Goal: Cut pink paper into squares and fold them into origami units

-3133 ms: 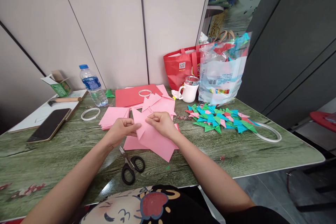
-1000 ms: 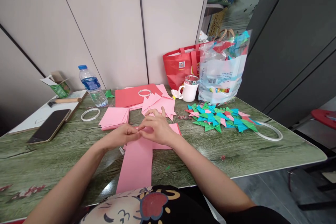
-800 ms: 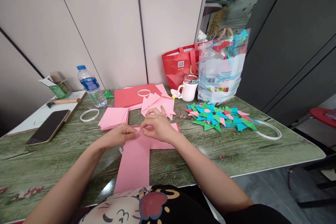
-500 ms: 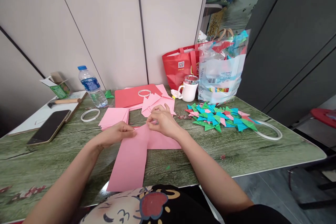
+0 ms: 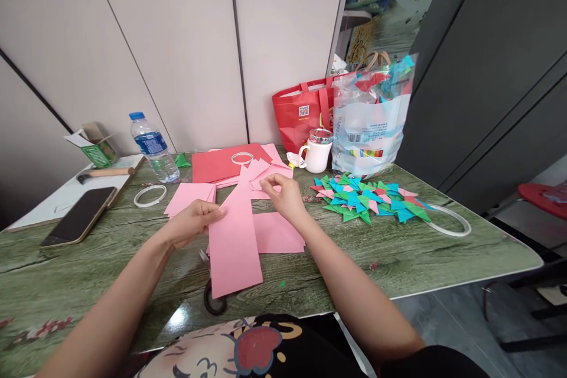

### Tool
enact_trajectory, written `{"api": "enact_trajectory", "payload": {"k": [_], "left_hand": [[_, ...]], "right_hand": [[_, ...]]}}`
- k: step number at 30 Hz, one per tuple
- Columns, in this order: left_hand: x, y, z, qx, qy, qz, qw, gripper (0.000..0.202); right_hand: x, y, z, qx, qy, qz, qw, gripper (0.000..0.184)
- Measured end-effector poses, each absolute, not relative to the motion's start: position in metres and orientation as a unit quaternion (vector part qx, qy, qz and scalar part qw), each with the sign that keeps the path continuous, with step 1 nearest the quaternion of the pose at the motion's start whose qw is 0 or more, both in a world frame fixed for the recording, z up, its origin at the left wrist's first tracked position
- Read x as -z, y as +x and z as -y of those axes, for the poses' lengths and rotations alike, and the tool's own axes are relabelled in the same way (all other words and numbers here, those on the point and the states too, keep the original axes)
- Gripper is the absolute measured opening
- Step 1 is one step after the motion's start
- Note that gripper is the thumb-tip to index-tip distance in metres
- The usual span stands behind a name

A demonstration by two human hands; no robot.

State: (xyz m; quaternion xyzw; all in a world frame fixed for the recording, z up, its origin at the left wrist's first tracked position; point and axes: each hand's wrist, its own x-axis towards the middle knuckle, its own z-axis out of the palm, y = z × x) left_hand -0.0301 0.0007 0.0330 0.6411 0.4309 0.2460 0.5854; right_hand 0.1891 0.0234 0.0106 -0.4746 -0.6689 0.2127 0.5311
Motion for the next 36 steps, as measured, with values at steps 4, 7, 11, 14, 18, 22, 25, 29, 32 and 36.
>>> {"api": "enact_trajectory", "payload": {"k": [4,7,11,14,18,22,25,29,32,36], "left_hand": [[-0.028,-0.021,-0.001,-0.292,0.599,-0.438,0.603,0.032],[-0.027,-0.020,0.000,-0.300,0.586,-0.440,0.611,0.032],[-0.028,-0.020,0.001,-0.314,0.577,-0.432,0.618,0.033],[-0.027,-0.018,0.000,-0.340,0.562,-0.438,0.614,0.032],[-0.028,-0.019,-0.004,-0.425,0.514,-0.447,0.595,0.032],[-0.030,-0.022,-0.010,-0.523,0.456,-0.444,0.567,0.029],[-0.030,-0.024,-0.013,-0.582,0.417,-0.437,0.544,0.025],[-0.030,-0.027,-0.017,-0.647,0.375,-0.428,0.508,0.019],[-0.031,-0.026,-0.017,-0.675,0.355,-0.424,0.489,0.016],[-0.033,-0.022,-0.013,-0.675,0.369,-0.396,0.501,0.014]], "right_hand": [[-0.001,0.169,-0.015,-0.364,-0.417,0.679,0.483,0.028],[0.004,0.164,-0.011,-0.332,-0.434,0.691,0.473,0.037],[0.003,0.165,-0.011,-0.350,-0.427,0.668,0.500,0.039],[0.002,0.165,-0.012,-0.413,-0.410,0.626,0.520,0.026],[-0.001,0.165,-0.010,-0.481,-0.386,0.567,0.546,0.038],[-0.007,0.167,-0.008,-0.441,-0.376,0.612,0.538,0.020],[-0.008,0.170,-0.007,-0.467,-0.358,0.630,0.507,0.019],[-0.007,0.171,-0.005,-0.554,-0.299,0.600,0.493,0.021],[-0.007,0.170,-0.005,-0.544,-0.292,0.625,0.477,0.027],[-0.004,0.167,-0.006,-0.470,-0.325,0.644,0.508,0.028]]}}
